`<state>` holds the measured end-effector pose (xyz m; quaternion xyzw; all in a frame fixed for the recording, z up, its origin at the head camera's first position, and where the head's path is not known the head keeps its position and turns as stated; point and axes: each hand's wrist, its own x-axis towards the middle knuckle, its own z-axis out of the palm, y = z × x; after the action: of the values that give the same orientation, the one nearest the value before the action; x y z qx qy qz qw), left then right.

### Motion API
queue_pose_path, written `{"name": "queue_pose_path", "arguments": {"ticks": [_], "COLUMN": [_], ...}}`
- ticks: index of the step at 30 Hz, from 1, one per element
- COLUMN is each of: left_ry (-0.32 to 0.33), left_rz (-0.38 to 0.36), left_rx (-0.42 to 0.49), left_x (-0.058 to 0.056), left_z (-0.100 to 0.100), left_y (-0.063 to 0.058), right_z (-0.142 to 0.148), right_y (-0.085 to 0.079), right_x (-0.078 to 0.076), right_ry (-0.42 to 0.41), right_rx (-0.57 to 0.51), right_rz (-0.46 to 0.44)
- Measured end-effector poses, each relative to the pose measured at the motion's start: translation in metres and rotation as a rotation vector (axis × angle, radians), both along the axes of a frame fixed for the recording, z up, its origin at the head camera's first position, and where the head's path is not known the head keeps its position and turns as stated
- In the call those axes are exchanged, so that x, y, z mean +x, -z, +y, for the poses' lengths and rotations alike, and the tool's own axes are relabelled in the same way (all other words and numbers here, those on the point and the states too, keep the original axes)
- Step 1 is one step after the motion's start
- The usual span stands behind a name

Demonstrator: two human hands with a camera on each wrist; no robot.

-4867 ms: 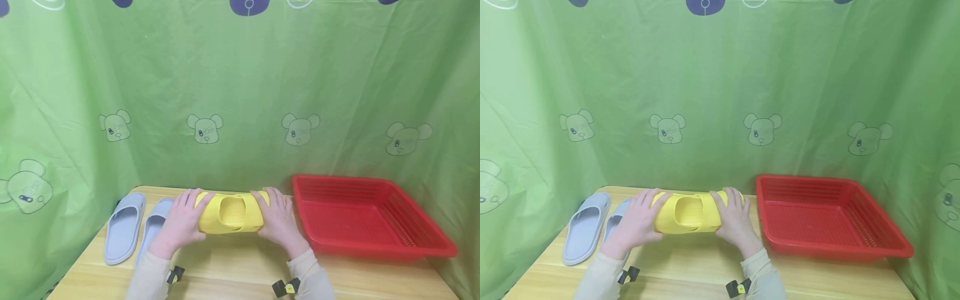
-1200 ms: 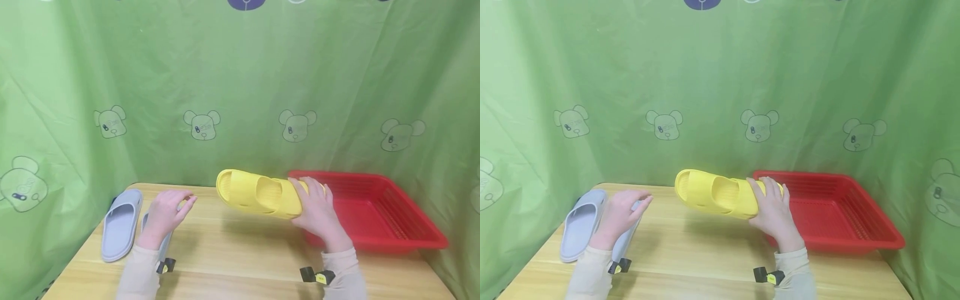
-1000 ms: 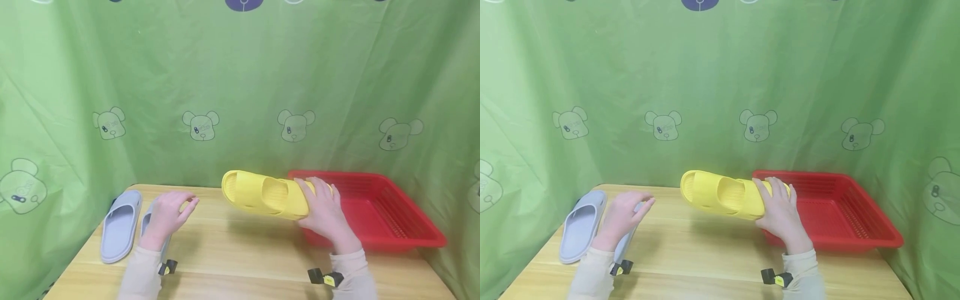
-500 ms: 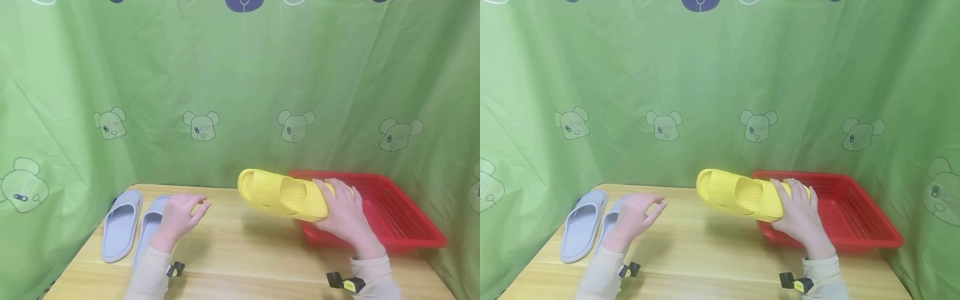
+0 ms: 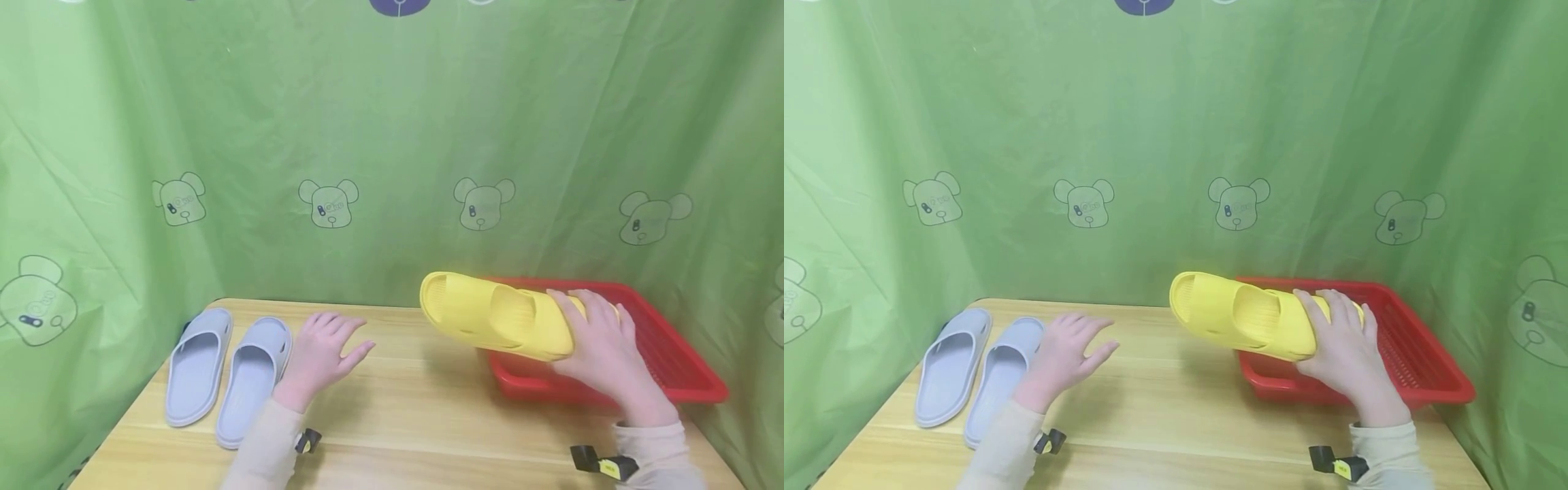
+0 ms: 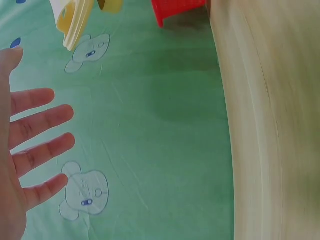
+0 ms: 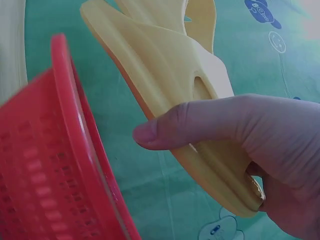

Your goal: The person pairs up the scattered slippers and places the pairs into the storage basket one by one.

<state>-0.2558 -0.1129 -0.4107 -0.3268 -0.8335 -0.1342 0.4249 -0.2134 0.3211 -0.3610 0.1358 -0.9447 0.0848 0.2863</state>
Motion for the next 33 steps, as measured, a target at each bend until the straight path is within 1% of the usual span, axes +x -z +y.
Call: {"name": "queue_pose_path", "arguments": {"ticks": [7, 10, 14, 21, 28, 33], "left_ry": [0.012, 0.014, 0.003, -0.034, -0.042, -0.078], "left_rz": [0.063, 0.052, -0.011, -0.131, -0.263, -0.351], "left_rx": [-0.034, -0.041, -0.044, -0.042, -0.035, -0.05], "left_x": [-0.007, -0.009, -0.012, -0.014, -0.014, -0.01], "left_z": [0.017, 0.024, 0.033, 0.054, 0.08, 0.098], "left_y": [-0.003, -0.005, -0.01, -0.017, -0.016, -0.014], "right_z": [0.02, 0.028, 0.037, 0.054, 0.069, 0.078], "right_y": [-0.008, -0.013, -0.018, -0.031, -0.041, -0.044], "right_x": [0.001, 0.002, 0.001, 0.002, 0.001, 0.002], "right_ry": [0.024, 0.036, 0.048, 0.079, 0.099, 0.116], "right_rx": [0.034, 0.043, 0.045, 0.07, 0.092, 0.11], "right_rz": [-0.005, 0.002, 0.012, -0.016, -0.038, -0.05]}}
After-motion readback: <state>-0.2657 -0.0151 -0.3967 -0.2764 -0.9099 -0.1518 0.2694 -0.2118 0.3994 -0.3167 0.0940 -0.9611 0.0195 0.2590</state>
